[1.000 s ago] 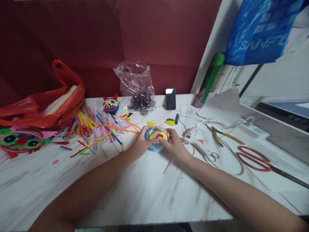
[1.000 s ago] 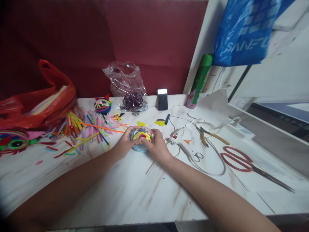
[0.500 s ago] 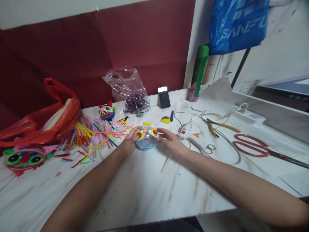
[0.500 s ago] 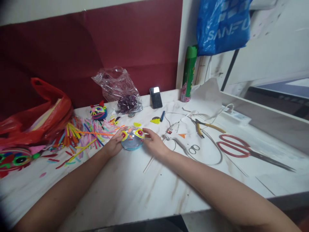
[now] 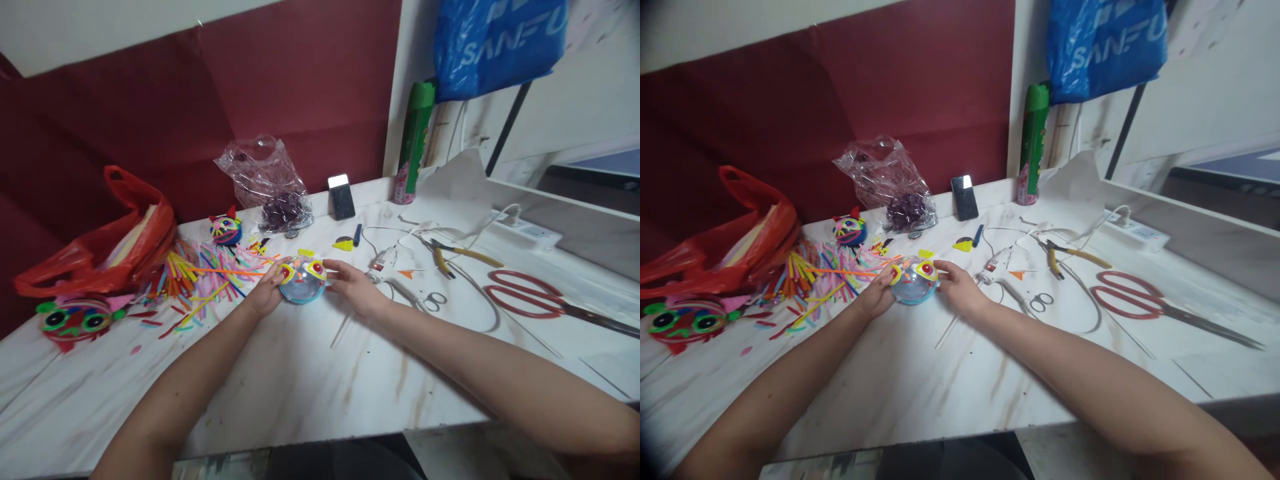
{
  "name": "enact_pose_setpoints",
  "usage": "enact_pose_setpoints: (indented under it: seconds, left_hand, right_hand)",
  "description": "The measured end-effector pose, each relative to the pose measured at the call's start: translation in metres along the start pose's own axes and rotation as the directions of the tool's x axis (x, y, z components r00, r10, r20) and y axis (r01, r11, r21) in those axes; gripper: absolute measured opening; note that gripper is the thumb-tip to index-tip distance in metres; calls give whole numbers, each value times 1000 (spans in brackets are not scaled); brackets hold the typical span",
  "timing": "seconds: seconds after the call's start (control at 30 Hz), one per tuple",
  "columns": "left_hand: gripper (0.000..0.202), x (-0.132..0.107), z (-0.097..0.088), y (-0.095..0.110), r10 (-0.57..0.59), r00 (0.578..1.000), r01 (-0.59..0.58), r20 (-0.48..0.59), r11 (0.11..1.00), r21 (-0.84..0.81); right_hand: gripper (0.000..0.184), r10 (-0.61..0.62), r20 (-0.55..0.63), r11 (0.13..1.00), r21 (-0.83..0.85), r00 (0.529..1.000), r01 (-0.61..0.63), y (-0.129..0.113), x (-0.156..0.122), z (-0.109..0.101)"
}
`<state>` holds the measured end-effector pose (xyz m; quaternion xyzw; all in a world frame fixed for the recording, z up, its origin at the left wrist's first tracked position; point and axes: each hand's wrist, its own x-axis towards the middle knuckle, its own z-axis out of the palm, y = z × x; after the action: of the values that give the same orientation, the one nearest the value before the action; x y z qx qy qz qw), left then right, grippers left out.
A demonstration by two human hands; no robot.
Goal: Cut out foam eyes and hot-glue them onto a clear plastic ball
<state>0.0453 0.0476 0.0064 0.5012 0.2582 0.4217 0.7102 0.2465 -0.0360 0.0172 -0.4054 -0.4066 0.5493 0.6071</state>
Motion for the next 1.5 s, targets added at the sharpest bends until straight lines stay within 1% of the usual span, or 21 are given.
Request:
enact_pose_setpoints:
  seconds: [0.17, 0.37, 0.5, 0.67, 0.83, 0.97, 1.1, 1.2, 1.27, 1.37, 1.5]
  left_hand:
    - [55, 1, -2, -3, 12, 1000, -12, 2, 1000, 14]
    - [55, 0, -1, -5, 20, 1000, -21, 9, 1000, 11]
    - [49, -1, 5, -5, 44, 999, -43, -19, 999, 27]
    - [48, -3, 12, -3, 43, 999, -42, -34, 999, 17]
    - [47, -4, 17, -3, 59, 997, -60, -41, 998, -22]
    - [47, -5, 18, -3, 68, 997, -68, -33, 998, 1]
    - [46, -5, 19, -6, 118, 992, -115, -32, 990, 87]
    - [48, -7, 22, -8, 185, 983, -177, -18, 960, 217]
    - [50, -10, 25, -9, 219, 976, -211, 8, 926, 312]
    - [53, -14, 28, -11, 244, 969, -236, 34, 878, 416]
    - [55, -18, 27, -11, 249, 968, -242, 46, 855, 459]
  right_hand:
    - [43, 3, 6, 999, -34, 1000, -3, -1, -1, 2]
    - [43, -17, 7, 983, -185, 1000, 18, 0, 1, -1]
    - [43, -50, 2, 949, -313, 999, 48, 3, 5, -4]
    - [41, -137, -21, 882, -458, 990, 113, 5, 5, -2]
    - [39, -168, -9, 856, -498, 986, 141, 3, 2, 1]
    - [42, -160, -22, 842, -525, 987, 125, -2, 0, 5]
    - [58, -165, -56, 811, -576, 985, 103, -4, -3, 12]
    - [71, -193, -97, 786, -610, 976, 95, 0, -5, 15]
    - [76, -230, -108, 767, -632, 967, 112, 4, -5, 16]
    - [75, -285, -93, 740, -653, 954, 158, 9, -5, 15]
    - [71, -306, -80, 724, -666, 949, 178, 12, -7, 14]
